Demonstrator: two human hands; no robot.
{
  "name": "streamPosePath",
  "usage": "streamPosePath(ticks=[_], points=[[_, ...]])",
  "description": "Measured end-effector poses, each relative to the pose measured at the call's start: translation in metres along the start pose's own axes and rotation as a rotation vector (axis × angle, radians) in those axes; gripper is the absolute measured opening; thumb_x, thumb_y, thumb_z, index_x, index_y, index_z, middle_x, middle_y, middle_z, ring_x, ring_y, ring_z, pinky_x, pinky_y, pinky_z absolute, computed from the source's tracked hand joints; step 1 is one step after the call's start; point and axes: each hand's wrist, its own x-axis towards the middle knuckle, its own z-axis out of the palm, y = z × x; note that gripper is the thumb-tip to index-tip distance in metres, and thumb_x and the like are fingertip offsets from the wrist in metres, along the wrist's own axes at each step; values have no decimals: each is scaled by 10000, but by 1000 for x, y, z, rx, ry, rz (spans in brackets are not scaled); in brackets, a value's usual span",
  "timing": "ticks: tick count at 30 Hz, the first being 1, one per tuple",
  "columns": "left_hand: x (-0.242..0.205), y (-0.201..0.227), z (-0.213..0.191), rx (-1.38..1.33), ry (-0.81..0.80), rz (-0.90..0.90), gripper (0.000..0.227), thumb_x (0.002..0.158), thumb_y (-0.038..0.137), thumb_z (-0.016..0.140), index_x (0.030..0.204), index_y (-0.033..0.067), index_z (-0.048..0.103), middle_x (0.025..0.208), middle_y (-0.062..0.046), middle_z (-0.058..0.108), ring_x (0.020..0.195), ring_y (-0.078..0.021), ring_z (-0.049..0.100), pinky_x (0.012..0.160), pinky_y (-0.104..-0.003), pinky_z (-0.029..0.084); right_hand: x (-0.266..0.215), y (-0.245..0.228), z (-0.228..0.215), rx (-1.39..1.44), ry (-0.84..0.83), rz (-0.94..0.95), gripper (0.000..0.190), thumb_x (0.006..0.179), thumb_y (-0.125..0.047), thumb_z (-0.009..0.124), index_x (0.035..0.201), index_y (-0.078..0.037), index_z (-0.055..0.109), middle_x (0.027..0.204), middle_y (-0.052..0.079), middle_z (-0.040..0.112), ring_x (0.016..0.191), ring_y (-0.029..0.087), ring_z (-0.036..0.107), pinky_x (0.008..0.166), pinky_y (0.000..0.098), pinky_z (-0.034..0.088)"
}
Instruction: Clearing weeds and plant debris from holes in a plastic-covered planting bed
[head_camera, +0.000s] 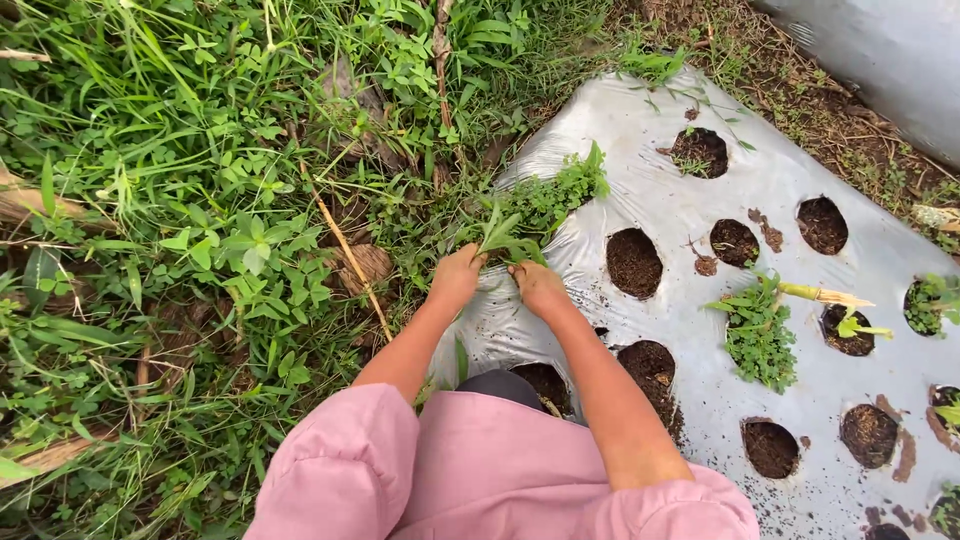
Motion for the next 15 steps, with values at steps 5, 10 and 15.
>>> streamPosePath(ticks=[5,10,15], points=[[-120,8,-76,-222,8,-266,594,1143,343,438,1554,-78,355,1567,-324,393,1489,-493,339,1231,-651,322,15,-68,-62,-77,122,97,324,1052,-382,453,913,-152,634,837,155,720,885,379,742,787,506,572],[-192,-88,-72,-275,125,-421,618,1143,342,442,1554,-107,336,1556,-359,382,1470,-508,352,1203,-688,339,62,-78,-60,-467,215,0,397,959,-471,667,1062,-88,693,1053,143,668,1095,367,646,871,471,518],[-234,-136,-57,-312,186,-529,577,1133,390,469,1530,-28,472,1530,-280,494,1449,-427,449,1179,-607,371,93,-24,5,-762,113,13,172,933,-229,629,924,-125,765,958,90,701,1001,303,662,841,443,449]])
